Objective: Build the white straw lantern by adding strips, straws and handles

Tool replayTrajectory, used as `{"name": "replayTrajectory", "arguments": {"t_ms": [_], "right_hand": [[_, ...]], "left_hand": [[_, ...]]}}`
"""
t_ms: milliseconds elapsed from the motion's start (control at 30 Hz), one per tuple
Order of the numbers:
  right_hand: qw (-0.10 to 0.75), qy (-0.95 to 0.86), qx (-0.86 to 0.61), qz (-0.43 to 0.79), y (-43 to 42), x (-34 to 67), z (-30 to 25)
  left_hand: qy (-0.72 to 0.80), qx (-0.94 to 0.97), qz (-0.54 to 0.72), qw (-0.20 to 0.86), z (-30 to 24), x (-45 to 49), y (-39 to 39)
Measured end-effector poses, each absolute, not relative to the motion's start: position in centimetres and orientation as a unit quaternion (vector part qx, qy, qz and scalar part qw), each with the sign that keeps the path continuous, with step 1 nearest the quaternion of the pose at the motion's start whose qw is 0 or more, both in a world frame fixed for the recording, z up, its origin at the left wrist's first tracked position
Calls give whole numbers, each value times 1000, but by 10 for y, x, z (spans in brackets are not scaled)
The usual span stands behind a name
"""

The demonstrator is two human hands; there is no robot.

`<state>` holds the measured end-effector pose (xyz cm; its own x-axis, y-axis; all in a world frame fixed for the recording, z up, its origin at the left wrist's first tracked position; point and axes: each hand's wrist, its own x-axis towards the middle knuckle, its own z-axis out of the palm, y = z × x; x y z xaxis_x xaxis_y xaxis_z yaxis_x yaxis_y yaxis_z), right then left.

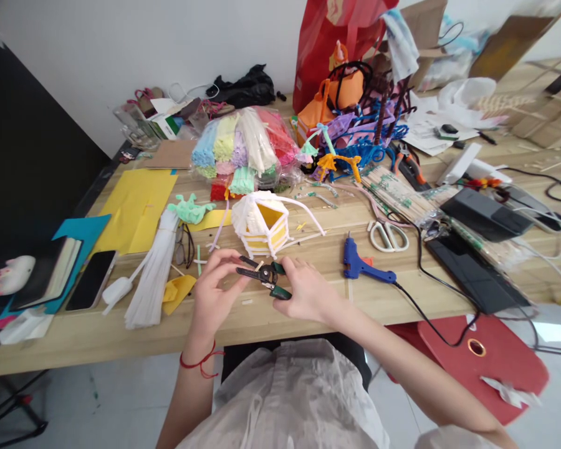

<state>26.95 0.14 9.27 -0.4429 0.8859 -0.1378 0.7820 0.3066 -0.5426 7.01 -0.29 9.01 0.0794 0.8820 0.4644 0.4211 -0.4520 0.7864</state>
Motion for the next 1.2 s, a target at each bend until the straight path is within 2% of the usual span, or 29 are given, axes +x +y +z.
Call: {"name": "replayTrajectory", "arguments": {"t_ms": [433,533,667,767,967,1100,1200], "right_hand": [[99,-788,-522,313,3,271,95],[102,-758,-499,407,5,273,93],[130,-659,-368,643,6,273,87],[155,-563,-300,754,5,270,79],[178,-445,-262,838,-6,261,63],[169,-233,-167,943,-20,250,62],[173,-104,-82,976,-29,239,66]], "left_hand": [[476,680,490,266,87,72,-4],[464,649,508,324,83,74,-4],[367,528,547,536,74,76,1],[332,448,536,634,68,75,6],[337,396,487,701,57,80,8],[366,343,474,724,47,89,3],[427,330,473,696,41,95,-2]]}}
